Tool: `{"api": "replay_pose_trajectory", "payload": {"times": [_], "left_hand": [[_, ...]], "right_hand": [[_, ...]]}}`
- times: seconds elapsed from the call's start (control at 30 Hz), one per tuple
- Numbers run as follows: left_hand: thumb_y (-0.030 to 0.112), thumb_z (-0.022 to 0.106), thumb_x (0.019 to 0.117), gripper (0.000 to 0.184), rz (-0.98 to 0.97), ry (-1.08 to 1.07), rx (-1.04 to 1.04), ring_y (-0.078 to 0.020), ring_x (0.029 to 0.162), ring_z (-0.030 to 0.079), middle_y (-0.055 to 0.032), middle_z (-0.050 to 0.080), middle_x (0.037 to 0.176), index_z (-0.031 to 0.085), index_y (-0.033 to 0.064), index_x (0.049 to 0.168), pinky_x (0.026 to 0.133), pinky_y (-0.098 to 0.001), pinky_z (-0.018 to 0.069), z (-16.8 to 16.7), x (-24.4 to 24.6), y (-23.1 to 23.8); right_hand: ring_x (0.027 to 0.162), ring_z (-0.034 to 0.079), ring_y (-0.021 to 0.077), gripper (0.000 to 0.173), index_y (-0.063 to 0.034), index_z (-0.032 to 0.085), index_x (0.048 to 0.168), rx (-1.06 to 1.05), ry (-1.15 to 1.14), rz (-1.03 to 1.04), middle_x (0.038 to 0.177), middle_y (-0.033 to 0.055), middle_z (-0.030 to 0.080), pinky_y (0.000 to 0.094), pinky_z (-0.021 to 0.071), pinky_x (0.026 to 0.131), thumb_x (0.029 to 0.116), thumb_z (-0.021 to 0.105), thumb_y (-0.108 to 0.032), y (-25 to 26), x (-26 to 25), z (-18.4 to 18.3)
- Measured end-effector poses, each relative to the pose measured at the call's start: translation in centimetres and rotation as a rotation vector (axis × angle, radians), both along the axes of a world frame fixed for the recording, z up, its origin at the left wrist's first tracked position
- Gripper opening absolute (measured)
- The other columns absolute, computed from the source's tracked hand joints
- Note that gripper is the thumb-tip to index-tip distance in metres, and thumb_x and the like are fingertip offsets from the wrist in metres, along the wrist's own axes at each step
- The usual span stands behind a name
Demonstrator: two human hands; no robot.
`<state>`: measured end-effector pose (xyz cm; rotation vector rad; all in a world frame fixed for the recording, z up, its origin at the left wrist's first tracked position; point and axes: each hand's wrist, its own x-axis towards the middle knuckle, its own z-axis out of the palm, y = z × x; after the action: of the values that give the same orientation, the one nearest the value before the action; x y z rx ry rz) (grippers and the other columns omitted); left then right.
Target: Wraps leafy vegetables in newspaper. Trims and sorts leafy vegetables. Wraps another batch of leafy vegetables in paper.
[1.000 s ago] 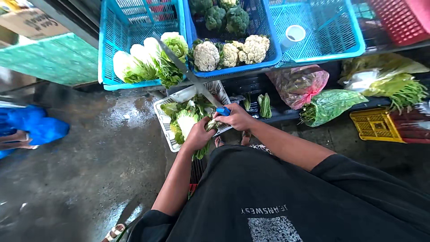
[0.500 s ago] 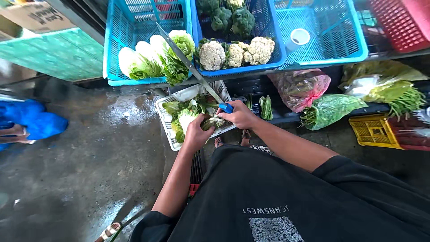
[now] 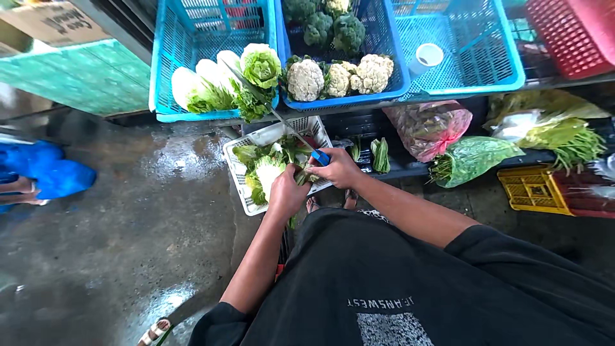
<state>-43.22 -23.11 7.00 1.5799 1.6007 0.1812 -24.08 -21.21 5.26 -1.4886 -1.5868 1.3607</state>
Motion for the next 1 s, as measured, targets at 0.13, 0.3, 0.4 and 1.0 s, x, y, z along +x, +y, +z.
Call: {"api": "replay_pose_trajectory", "payload": {"times": [0.13,0.3,0.4,1.0], "left_hand": [[0.018,0.069,0.0881,0.047,0.144,-0.502,-0.261,-0.0206,0.093,0.071,-0.0116,0.07,0.111,0.055,0.0062,0.131,0.081,-0.0412,0.0615,-1.6,-1.2,-0.3],[0.01,0.062,0.0941,0.04,0.264,-0.789,-0.377,-0.0233,0.096,0.07,-0.0159,0.069,0.114,0.053,0.0016,0.132,0.083,-0.0404,0.0608,-2.1,-2.0,-1.1],[0.013,0.057,0.096,0.044,0.288,-0.895,-0.431,-0.0249,0.095,0.071,-0.0175,0.069,0.114,0.049,0.004,0.139,0.084,-0.0421,0.0606,-2.9,-2.6,-1.6],[0.003,0.061,0.0969,0.048,0.424,-0.759,-0.264,-0.0243,0.076,0.07,-0.0182,0.068,0.105,0.044,0.005,0.141,0.07,-0.0377,0.0625,-3.6,-1.8,-3.1]], "right_hand": [[0.07,0.065,0.0121,0.01,-0.0117,0.074,0.094,0.045,-0.027,0.017,0.082,0.002,0.07,0.0366,0.0575,0.067,0.0901,0.08,-0.018,0.1,-0.4,-0.2],[0.071,0.065,0.0124,0.009,-0.0113,0.075,0.095,0.07,-0.054,0.049,0.082,0.0022,0.07,0.0388,0.0568,0.068,0.0913,0.076,-0.019,0.6,-0.7,-1.8],[0.071,0.064,0.0124,0.008,-0.0115,0.075,0.095,0.042,-0.058,0.036,0.081,0.0023,0.07,0.0394,0.0562,0.068,0.092,0.076,-0.019,0.7,-1.0,-2.5],[0.069,0.066,0.0191,0.02,-0.0085,0.073,0.097,0.023,-0.186,-0.023,0.076,0.0069,0.068,0.0464,0.0558,0.067,0.0993,0.068,-0.028,1.6,-1.1,-2.8]]}}
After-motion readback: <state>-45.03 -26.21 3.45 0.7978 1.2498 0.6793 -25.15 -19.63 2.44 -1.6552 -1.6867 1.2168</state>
